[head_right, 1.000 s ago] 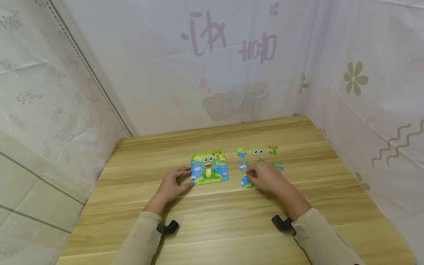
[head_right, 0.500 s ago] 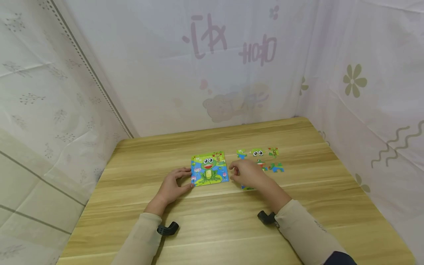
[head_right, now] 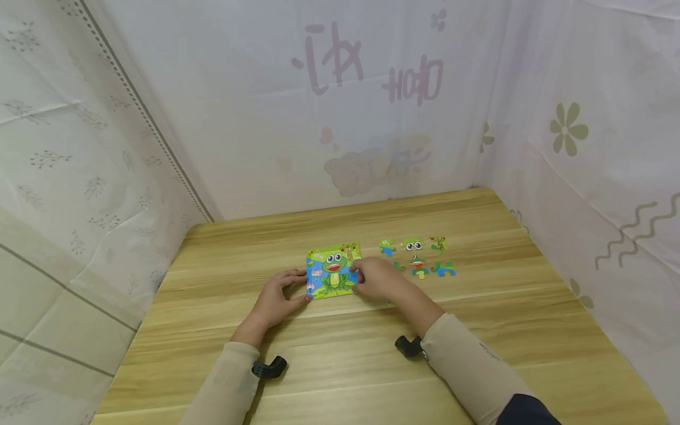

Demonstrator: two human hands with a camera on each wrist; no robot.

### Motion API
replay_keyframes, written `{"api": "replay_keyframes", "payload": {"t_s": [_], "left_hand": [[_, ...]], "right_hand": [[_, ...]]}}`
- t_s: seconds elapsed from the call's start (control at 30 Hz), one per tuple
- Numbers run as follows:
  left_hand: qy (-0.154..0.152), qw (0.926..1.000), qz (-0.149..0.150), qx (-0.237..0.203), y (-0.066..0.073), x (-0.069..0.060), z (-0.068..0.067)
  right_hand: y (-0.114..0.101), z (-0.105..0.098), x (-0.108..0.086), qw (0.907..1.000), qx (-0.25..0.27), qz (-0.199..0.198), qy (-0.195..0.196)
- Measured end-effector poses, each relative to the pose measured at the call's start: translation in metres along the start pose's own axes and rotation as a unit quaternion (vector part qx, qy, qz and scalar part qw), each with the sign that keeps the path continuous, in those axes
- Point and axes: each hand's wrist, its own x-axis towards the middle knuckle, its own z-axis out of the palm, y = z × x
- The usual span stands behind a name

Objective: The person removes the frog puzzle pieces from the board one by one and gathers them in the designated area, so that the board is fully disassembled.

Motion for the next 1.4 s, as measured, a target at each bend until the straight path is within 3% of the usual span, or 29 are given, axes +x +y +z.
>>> {"api": "replay_keyframes", "payload": {"t_s": [0.43, 0.63, 1.4], "left_hand": [[-0.001, 1.0, -0.004, -0.001, 0.0, 0.0, 0.001], [-0.001, 1.0, -0.001, 0.004, -0.001, 0.001, 0.001], [0.003, 1.0, -0.003, -0.009, 0.0, 0.0, 0.0]], "right_hand": [[-0.01, 0.012, 0.025, 0.999, 0.012, 0.014, -0.041], [-0.012, 0.011, 0.027, 0.9978, 0.011, 0.024, -0.06], [-0.016, 0.013, 0.026, 0.9984, 0.007, 0.031, -0.047]]}}
